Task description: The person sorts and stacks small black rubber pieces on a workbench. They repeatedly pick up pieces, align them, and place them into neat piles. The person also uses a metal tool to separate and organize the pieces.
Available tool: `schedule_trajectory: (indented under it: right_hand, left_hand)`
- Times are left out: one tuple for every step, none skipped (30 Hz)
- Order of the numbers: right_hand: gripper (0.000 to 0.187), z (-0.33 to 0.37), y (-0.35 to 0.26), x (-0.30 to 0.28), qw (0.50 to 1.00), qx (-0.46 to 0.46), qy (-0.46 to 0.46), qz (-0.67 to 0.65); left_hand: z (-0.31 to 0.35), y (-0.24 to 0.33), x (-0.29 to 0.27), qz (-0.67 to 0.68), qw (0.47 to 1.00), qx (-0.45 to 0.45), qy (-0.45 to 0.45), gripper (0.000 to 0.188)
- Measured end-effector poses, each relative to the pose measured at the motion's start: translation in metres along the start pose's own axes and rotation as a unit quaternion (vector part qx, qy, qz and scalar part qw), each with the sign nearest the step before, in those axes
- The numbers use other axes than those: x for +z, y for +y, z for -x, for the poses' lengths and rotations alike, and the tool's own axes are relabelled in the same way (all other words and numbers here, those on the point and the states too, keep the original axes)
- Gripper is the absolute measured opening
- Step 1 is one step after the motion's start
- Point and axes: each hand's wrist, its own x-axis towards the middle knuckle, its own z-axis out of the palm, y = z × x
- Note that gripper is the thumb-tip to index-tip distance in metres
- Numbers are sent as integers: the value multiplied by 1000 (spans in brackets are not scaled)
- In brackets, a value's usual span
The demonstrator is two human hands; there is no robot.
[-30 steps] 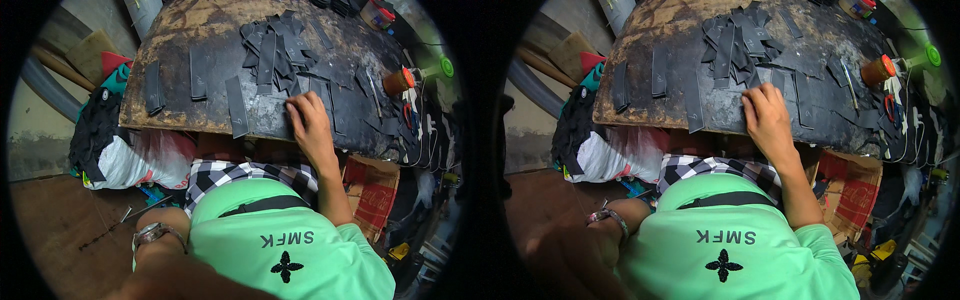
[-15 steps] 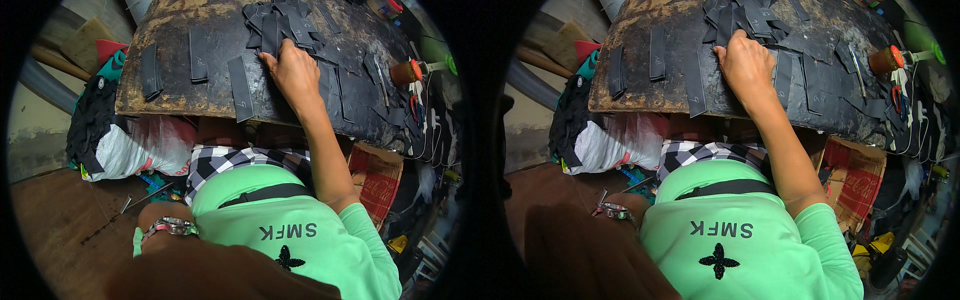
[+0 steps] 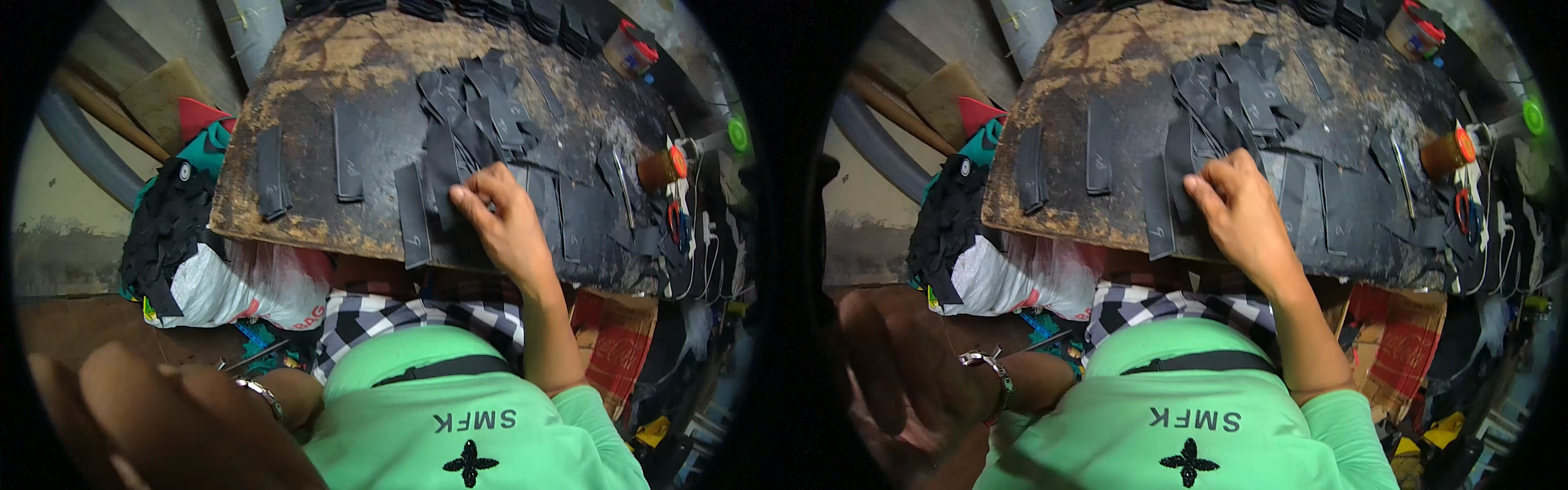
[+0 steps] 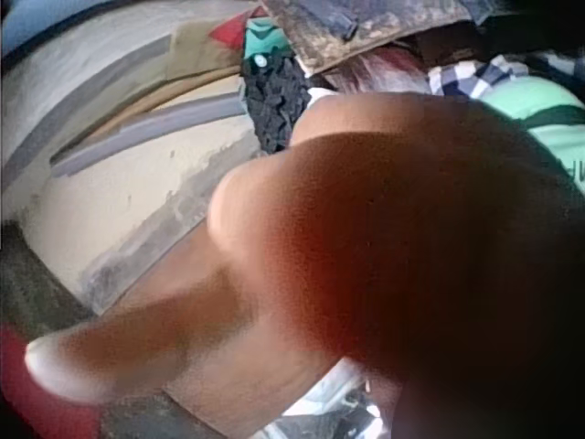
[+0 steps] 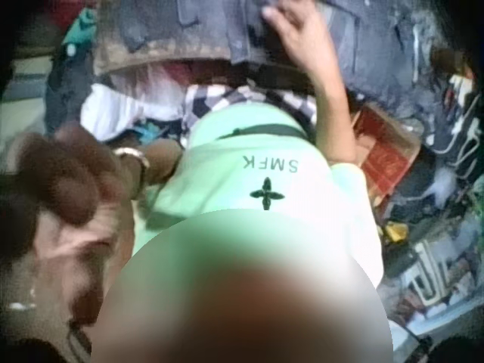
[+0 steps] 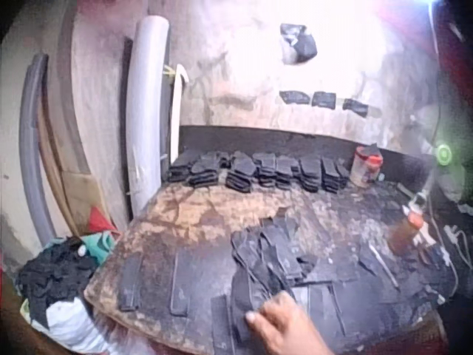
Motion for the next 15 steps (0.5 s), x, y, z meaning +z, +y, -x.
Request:
schedule_trajectory:
  right_hand:
    - [21,5,-1,1,1000,-1,-7,11]
    - [20,10,-2,2,998,25,-17,-60]
    - [19,14,-2,4,990,59,-29,-125]
    - [20,18,-2,6,977,90,-45,-188]
    - [23,23,-3,10,972,90,-49,-210]
    - [28,26,-3,13,966,84,-52,-240]
    - [37,29,-3,18,969,85,-48,-228]
    - [40,30,-2,23,970,125,-57,-199]
    - [40,32,-3,25,981,82,-43,-171]
    - [40,33,-2,29,982,125,-55,-128]
    - [42,36,-3,28,992,76,-35,-93]
    - [44,35,-2,30,993,73,-32,-85]
    - [44,36,-2,29,993,70,-46,-84]
    - [44,35,-1,30,992,74,-52,-83]
    - [44,35,-1,30,996,41,-52,-68]
  left_hand:
    - [1,0,-2,-3,1000,1,12,35]
    - [2,-1,-5,-4,1000,1,22,35]
    - [3,-2,-7,-6,999,3,33,36]
    - [3,-3,-9,-7,999,5,47,36]
    - [4,-3,-11,-8,998,4,61,37]
    - [3,-5,-11,-8,997,5,79,37]
    - [3,-6,-13,-5,995,6,97,38]
    - [1,-7,-15,-3,994,3,110,38]
    - [0,-9,-16,-3,992,0,124,39]
    - [0,-8,-16,-1,990,-2,139,39]
    - [-1,-9,-16,-5,988,-7,151,40]
    - [-1,-9,-17,-8,987,-9,162,40]
    - [-1,-9,-17,-7,985,-15,169,41]
    - [-1,-9,-17,-7,984,-17,175,41]
    - [-1,-9,-18,-9,983,-19,181,42]
